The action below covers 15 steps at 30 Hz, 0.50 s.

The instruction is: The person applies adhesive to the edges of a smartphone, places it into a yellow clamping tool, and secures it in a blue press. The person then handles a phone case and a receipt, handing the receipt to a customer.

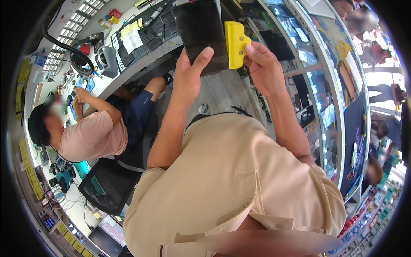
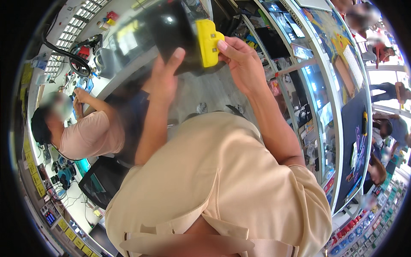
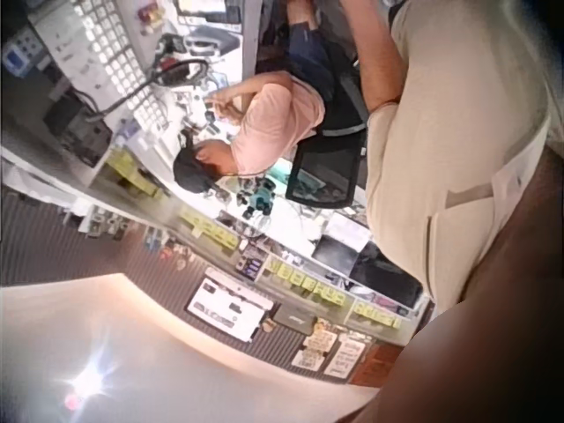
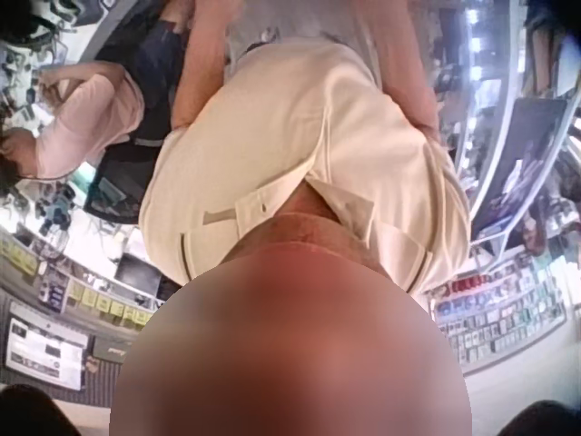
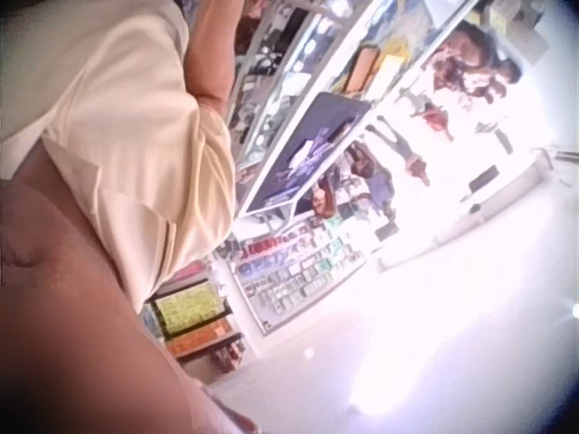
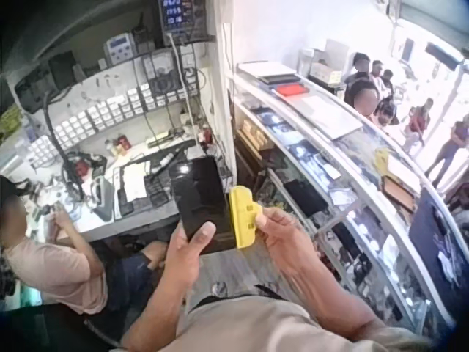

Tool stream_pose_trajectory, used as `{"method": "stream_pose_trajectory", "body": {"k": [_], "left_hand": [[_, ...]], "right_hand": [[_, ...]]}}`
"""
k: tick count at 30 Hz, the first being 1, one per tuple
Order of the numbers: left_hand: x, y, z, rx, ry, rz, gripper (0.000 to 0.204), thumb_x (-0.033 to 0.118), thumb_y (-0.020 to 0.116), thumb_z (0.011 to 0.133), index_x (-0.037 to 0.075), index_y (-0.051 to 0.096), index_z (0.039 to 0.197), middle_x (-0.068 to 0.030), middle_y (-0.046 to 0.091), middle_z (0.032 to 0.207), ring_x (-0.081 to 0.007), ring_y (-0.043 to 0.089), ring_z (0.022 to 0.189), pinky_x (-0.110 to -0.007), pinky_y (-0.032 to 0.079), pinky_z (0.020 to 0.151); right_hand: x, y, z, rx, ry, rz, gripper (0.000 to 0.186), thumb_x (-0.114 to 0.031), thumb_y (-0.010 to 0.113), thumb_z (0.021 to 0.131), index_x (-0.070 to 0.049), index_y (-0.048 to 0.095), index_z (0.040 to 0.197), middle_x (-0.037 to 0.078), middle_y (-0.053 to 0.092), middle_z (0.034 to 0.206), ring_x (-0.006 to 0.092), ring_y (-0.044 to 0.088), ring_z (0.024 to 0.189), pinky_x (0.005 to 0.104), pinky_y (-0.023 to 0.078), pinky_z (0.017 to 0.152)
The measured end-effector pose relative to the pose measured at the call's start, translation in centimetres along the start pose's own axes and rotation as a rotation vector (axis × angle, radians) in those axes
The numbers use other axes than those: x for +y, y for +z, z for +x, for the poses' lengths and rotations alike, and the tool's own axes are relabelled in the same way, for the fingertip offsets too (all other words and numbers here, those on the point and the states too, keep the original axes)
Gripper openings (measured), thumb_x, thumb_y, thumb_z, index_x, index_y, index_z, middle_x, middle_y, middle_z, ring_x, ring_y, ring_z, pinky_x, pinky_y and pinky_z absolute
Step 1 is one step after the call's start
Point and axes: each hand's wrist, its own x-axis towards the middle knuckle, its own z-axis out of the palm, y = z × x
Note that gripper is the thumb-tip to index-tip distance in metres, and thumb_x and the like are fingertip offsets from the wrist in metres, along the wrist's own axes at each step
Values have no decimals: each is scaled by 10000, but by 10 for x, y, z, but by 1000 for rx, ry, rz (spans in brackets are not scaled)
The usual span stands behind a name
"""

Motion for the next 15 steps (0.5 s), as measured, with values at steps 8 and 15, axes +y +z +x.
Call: {"method": "stream_pose_trajectory", "body": {"k": [8, 15], "left_hand": [[39, -31, 6, -174, 147, 95, 441, 310, 703, 1038, 13, 609, 1351, -36, 687, 1242, -107, 611, 1121, -287, 465, 1026], [49, -47, 15, -139, 55, 34, 496, 294, 737, 1004, 3, 594, 1378, -69, 671, 1277, -154, 621, 1148, -304, 463, 1041]], "right_hand": [[21, 57, -2, 46, -171, -60, 176, -133, 716, 1009, -13, 752, 1132, 64, 771, 1065, 129, 681, 921, 291, 515, 869], [22, 70, 6, 135, -211, -39, 208, -151, 734, 996, 4, 741, 1135, 62, 758, 1033, 132, 672, 908, 296, 509, 847]]}}
